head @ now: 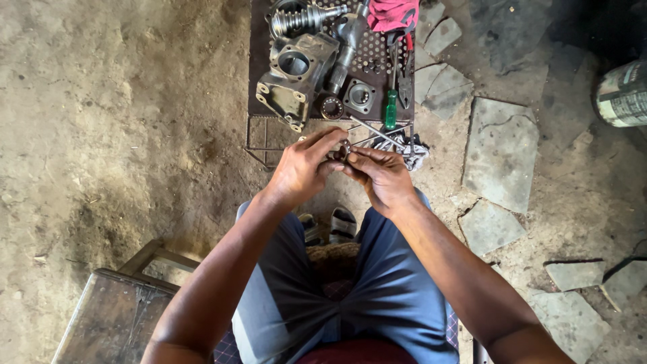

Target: The person is cleaning small mechanical parts, specifically ball bearings and a metal housing, using a pink cloth. They wipe the parts thoroughly and inspect them by hand, occasionally using a screwdriver to manipulate components on a perforated metal workbench.

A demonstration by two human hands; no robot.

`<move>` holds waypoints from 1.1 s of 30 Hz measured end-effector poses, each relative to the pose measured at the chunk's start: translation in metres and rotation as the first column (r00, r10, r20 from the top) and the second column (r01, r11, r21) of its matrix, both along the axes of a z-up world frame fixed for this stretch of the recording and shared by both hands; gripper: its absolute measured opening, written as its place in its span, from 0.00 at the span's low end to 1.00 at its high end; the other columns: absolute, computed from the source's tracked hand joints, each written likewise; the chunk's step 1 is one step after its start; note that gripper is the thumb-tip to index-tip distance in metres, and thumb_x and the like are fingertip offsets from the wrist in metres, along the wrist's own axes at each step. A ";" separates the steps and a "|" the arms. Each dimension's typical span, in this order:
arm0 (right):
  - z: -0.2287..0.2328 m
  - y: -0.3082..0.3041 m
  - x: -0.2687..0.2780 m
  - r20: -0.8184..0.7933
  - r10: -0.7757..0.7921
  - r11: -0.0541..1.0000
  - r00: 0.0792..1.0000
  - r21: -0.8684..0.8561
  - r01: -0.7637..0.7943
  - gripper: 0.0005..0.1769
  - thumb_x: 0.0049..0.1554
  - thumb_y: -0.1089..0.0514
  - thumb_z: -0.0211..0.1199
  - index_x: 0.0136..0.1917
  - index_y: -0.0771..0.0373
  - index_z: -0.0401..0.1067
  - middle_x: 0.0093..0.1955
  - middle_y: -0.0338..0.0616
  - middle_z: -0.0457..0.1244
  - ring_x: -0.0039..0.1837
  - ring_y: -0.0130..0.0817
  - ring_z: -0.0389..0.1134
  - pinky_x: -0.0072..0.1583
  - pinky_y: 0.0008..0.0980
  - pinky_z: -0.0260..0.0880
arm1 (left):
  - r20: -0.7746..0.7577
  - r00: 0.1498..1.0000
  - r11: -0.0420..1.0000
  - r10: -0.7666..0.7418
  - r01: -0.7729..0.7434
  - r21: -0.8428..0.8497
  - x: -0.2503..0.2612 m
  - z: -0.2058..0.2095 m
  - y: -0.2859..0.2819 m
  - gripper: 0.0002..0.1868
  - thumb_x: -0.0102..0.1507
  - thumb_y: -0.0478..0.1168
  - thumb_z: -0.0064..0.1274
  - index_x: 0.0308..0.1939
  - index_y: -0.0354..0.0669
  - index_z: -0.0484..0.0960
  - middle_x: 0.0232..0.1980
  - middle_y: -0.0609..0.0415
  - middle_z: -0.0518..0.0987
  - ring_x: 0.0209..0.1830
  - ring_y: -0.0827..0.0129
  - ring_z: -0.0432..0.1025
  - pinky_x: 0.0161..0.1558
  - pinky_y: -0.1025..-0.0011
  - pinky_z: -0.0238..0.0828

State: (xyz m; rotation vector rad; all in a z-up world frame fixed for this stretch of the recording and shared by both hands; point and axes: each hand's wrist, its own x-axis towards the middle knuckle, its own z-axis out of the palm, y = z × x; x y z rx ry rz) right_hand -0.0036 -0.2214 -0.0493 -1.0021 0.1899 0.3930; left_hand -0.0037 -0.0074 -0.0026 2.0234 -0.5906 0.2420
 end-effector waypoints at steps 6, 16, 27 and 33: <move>0.003 0.001 -0.001 -0.011 -0.013 0.998 1.000 0.061 0.014 0.09 0.59 0.69 0.64 0.54 0.72 0.78 0.51 0.54 0.72 0.51 0.40 0.75 0.55 0.34 0.80 | 0.107 0.994 0.998 -0.008 0.001 0.065 0.000 0.003 0.001 0.26 0.62 0.33 0.61 0.64 0.39 0.75 0.65 0.42 0.77 0.61 0.46 0.76 0.57 0.58 0.78; 0.027 0.012 0.002 -0.233 -0.009 0.989 0.973 0.140 0.043 0.13 0.58 0.67 0.53 0.51 0.80 0.72 0.49 0.59 0.70 0.50 0.43 0.74 0.55 0.34 0.77 | 0.011 0.992 0.992 -0.125 0.125 -0.027 0.005 -0.004 0.012 0.32 0.58 0.30 0.63 0.67 0.36 0.73 0.67 0.38 0.76 0.65 0.44 0.74 0.63 0.57 0.74; -0.060 -0.025 0.117 0.511 0.341 0.277 0.789 -0.857 0.435 0.08 0.53 0.68 0.62 0.43 0.61 0.80 0.42 0.49 0.72 0.43 0.42 0.76 0.47 0.39 0.75 | -0.060 0.996 0.997 -0.067 0.064 -0.039 0.012 -0.017 0.014 0.33 0.58 0.33 0.68 0.65 0.34 0.72 0.63 0.38 0.78 0.61 0.48 0.76 0.60 0.58 0.75; -0.071 -0.017 0.182 0.241 0.782 -0.022 0.575 -0.911 0.412 0.09 0.46 0.67 0.65 0.41 0.60 0.81 0.44 0.54 0.70 0.48 0.55 0.72 0.52 0.50 0.73 | -0.053 0.997 0.995 -0.063 0.059 -0.081 0.015 -0.019 0.016 0.32 0.58 0.34 0.67 0.65 0.33 0.72 0.62 0.37 0.79 0.60 0.45 0.76 0.55 0.61 0.79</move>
